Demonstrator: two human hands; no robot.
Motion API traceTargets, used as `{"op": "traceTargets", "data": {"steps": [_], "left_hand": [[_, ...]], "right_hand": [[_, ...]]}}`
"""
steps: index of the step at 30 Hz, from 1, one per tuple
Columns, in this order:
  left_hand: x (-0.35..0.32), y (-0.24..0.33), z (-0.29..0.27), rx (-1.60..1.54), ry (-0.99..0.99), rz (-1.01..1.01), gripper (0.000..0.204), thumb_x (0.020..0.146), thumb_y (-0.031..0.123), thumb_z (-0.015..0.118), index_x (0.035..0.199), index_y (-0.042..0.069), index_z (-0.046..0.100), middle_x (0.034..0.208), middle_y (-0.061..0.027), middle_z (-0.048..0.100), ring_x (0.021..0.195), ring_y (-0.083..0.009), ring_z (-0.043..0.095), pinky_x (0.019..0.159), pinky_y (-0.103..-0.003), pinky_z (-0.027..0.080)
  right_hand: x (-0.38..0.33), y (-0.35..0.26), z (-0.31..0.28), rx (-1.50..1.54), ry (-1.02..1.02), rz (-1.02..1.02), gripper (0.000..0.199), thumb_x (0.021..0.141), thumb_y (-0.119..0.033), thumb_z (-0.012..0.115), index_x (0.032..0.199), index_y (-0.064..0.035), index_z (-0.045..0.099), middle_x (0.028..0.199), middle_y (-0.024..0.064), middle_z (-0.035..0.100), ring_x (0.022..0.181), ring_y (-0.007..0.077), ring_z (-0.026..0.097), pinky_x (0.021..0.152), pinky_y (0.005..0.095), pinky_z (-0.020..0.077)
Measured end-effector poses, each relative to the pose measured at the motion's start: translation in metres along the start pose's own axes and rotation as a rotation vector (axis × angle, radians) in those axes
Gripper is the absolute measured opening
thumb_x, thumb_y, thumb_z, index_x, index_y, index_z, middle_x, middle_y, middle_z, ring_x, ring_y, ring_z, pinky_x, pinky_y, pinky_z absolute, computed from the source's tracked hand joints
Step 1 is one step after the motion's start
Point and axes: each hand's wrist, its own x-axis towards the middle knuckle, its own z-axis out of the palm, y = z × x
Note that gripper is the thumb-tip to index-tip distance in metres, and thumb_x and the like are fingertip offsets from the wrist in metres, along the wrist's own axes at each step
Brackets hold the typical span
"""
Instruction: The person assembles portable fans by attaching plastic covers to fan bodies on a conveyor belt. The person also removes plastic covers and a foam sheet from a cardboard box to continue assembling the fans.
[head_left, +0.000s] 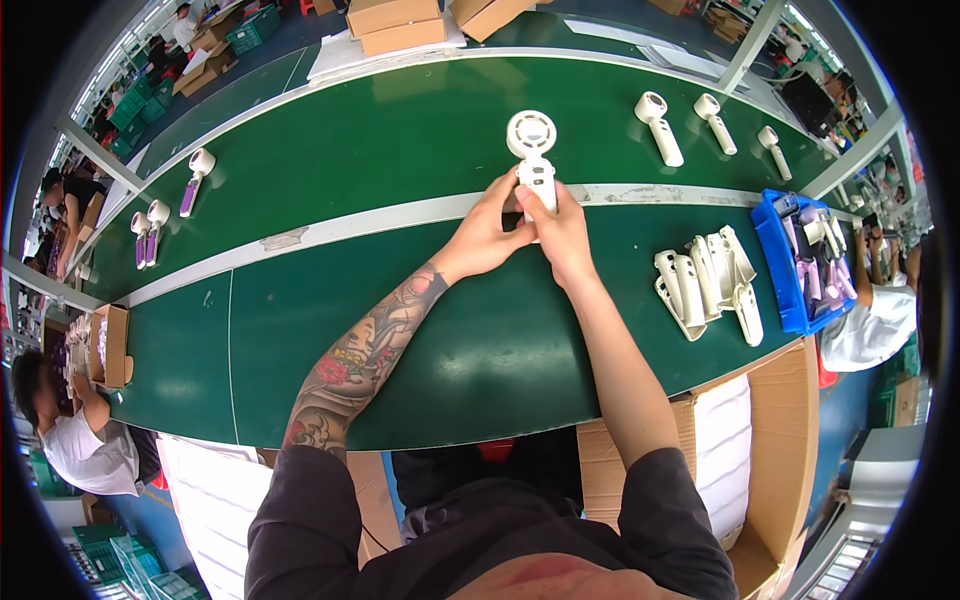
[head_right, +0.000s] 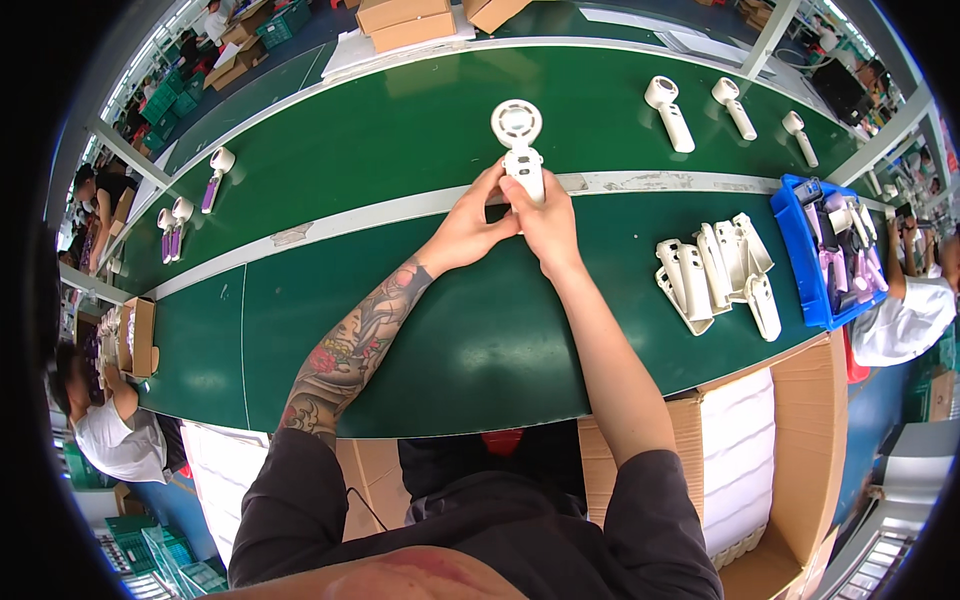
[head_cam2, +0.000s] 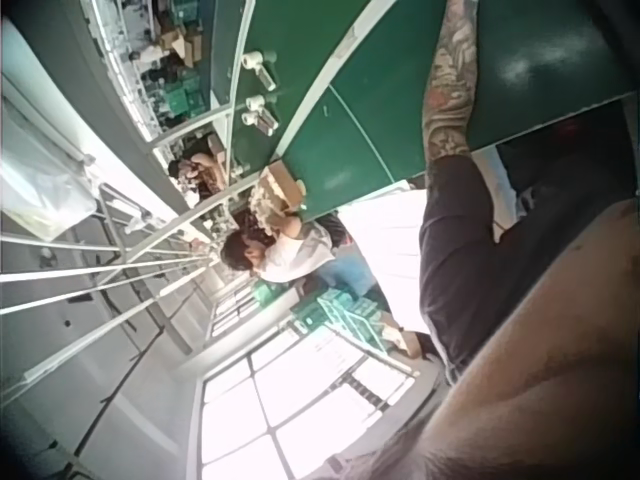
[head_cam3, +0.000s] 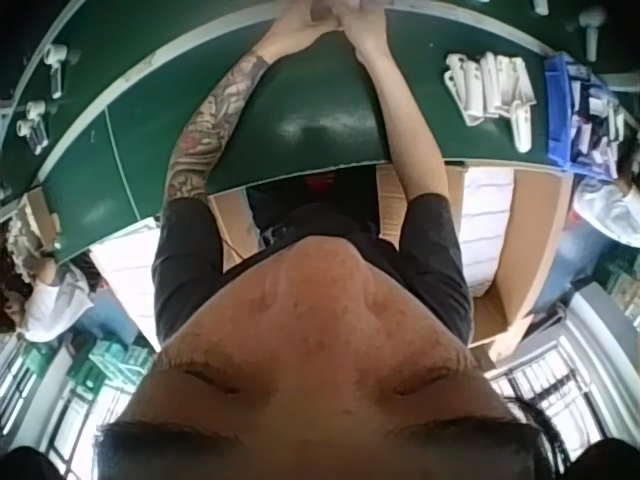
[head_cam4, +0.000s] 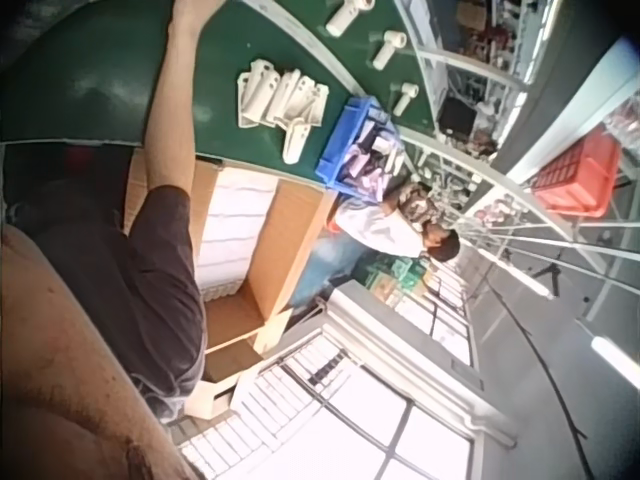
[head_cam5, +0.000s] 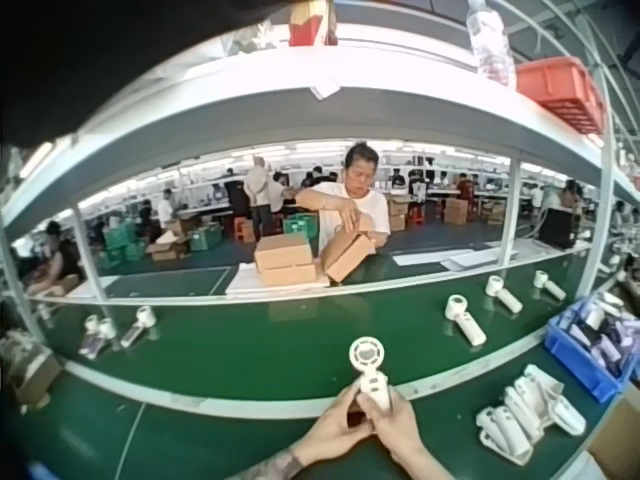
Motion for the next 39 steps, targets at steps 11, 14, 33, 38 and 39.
{"op": "traceTargets", "data": {"steps": [11, 14, 33, 38, 39], "left_hand": [[-0.004, -0.007, -0.005, -0.161, 0.115, -0.065, 0.054, 0.092, -0.002, 0.059, 0.144, 0.0, 0.042, 0.127, -0.0168, 0.057, 0.113, -0.0257, 0.062, 0.096, -0.035, 0.051], [-0.004, -0.004, -0.008, -0.282, 0.189, -0.122, 0.044, 0.097, 0.001, 0.055, 0.14, 0.001, 0.046, 0.123, -0.0152, 0.059, 0.109, -0.0234, 0.062, 0.095, -0.034, 0.051], [-0.006, -0.003, -0.02, -0.283, 0.245, -0.169, 0.029, 0.105, 0.013, 0.044, 0.129, 0.002, 0.056, 0.115, -0.0119, 0.06, 0.096, -0.0189, 0.059, 0.089, -0.032, 0.051], [-0.006, 0.001, -0.023, -0.237, 0.237, -0.161, 0.028, 0.104, 0.01, 0.043, 0.126, 0.002, 0.057, 0.112, -0.0111, 0.062, 0.094, -0.0186, 0.059, 0.087, -0.031, 0.052], [-0.005, 0.003, -0.023, -0.224, 0.232, -0.16, 0.028, 0.104, 0.01, 0.043, 0.126, 0.002, 0.057, 0.111, -0.011, 0.062, 0.093, -0.0185, 0.06, 0.086, -0.03, 0.051]], "right_hand": [[-0.006, -0.018, -0.001, -0.552, -0.072, -0.045, 0.037, 0.097, -0.023, 0.065, 0.124, 0.0032, 0.06, 0.105, 0.0149, 0.067, 0.08, 0.0183, 0.063, 0.074, 0.0296, 0.053], [0.002, -0.008, -0.013, 0.218, -0.202, 0.224, 0.04, 0.096, -0.021, 0.066, 0.123, 0.0076, 0.058, 0.108, 0.0181, 0.067, 0.081, 0.0187, 0.063, 0.072, 0.0281, 0.0529], [0.012, -0.088, -0.114, -0.102, 0.065, -0.055, 0.029, 0.098, -0.008, 0.054, 0.123, 0.0001, 0.064, 0.107, 0.0103, 0.07, 0.091, 0.016, 0.065, 0.084, 0.0282, 0.0517], [-0.014, -0.145, -0.24, -1.008, -0.111, 0.108, 0.041, 0.094, -0.017, 0.065, 0.133, -0.005, 0.061, 0.11, 0.0075, 0.071, 0.099, 0.0195, 0.065, 0.088, 0.0291, 0.051], [-0.026, -0.149, -0.27, -1.078, -0.165, 0.179, 0.048, 0.092, -0.018, 0.068, 0.137, -0.0063, 0.057, 0.116, 0.0087, 0.069, 0.103, 0.0217, 0.065, 0.09, 0.031, 0.0511]]}}
